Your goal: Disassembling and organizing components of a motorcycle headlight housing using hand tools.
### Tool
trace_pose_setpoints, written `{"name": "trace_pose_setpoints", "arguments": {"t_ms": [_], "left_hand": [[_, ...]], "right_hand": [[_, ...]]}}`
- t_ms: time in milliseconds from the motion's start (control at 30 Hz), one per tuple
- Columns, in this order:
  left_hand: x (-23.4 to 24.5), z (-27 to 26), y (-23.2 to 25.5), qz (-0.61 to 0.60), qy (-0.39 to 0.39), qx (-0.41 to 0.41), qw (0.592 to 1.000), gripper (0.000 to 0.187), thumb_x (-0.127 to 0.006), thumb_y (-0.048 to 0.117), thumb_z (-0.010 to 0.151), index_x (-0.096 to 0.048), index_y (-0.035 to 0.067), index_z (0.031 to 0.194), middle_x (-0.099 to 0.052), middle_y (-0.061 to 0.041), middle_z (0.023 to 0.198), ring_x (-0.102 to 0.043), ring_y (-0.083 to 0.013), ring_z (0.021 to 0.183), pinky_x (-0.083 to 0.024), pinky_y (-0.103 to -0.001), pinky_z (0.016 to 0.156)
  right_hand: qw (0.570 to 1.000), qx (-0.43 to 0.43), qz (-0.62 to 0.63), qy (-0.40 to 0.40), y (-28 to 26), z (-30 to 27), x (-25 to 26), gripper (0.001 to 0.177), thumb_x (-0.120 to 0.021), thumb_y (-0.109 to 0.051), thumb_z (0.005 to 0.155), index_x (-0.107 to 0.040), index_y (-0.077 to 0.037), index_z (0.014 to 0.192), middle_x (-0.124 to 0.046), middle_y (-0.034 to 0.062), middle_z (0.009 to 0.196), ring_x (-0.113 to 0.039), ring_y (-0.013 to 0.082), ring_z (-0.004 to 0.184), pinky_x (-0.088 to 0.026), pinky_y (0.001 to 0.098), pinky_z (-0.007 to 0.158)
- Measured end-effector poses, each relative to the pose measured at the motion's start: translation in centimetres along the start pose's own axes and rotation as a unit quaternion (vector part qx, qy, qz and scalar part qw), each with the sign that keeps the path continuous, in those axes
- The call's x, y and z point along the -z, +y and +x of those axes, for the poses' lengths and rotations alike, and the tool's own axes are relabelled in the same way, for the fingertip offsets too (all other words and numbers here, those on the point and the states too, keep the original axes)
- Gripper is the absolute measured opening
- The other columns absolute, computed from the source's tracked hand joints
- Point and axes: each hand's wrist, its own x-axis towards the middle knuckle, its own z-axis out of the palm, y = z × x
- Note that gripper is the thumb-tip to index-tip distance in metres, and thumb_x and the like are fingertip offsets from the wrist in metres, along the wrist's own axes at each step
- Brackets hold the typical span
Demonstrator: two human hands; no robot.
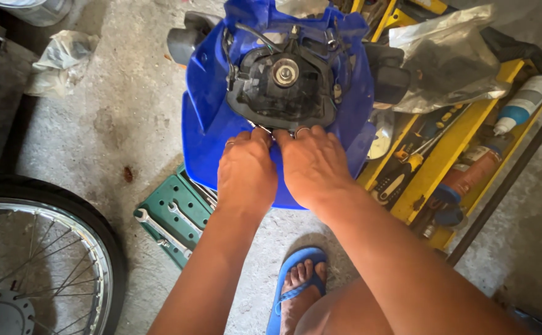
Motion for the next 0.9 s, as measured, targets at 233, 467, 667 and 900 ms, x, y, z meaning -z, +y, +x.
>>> {"name": "trace_pose_setpoints", "arguments": {"t_ms": [233, 467, 667, 900], "left_hand": [[3.7, -2.1, 0.5, -0.082, 0.072, 0.019, 0.994, 0.020, -0.069, -0.003, 0.077, -0.071, 0.003, 0.095, -0.073, -0.019, 0.096, -0.068, -0.0392, 0.097, -0.054, -0.046, 0.083], [4.7, -7.4, -2.9, -0.556, 0.101, 0.238, 0.790, 0.015, -0.073, 0.002, 0.090, -0.070, 0.002, 0.105, -0.074, -0.007, 0.094, -0.068, -0.0116, 0.082, -0.057, -0.027, 0.073], [4.8, -10.7, -4.5, -0.784, 0.078, 0.265, 0.556, 0.022, -0.070, 0.000, 0.090, -0.068, 0.002, 0.112, -0.074, -0.009, 0.098, -0.070, -0.0171, 0.085, -0.060, -0.035, 0.076], [4.6, -14.1, -5.8, -0.797, 0.089, 0.303, 0.514, 0.025, -0.068, 0.000, 0.090, -0.066, 0.003, 0.114, -0.073, -0.010, 0.101, -0.073, -0.0220, 0.090, -0.061, -0.040, 0.083]], "right_hand": [[0.997, 0.020, -0.066, 0.017, -0.8, 0.3, 0.1, 0.025, -0.050, -0.015, 0.092, -0.069, -0.013, 0.108, -0.074, 0.0138, 0.096, -0.068, 0.0336, 0.099, -0.051, 0.0496, 0.087], [0.995, 0.048, -0.089, 0.010, -0.3, 0.4, -0.5, 0.027, -0.046, -0.018, 0.101, -0.069, -0.008, 0.112, -0.074, 0.0172, 0.093, -0.073, 0.0370, 0.088, -0.057, 0.0513, 0.073], [0.995, 0.013, -0.092, -0.031, -1.0, 0.1, 0.9, 0.029, -0.046, -0.024, 0.100, -0.068, -0.009, 0.111, -0.074, 0.0158, 0.097, -0.072, 0.0384, 0.092, -0.056, 0.0529, 0.078], [0.987, -0.035, -0.146, -0.055, -1.9, -0.3, 0.4, 0.033, -0.048, -0.024, 0.102, -0.074, -0.010, 0.116, -0.058, 0.0200, 0.139, -0.060, 0.0395, 0.123, -0.051, 0.0511, 0.098]]}}
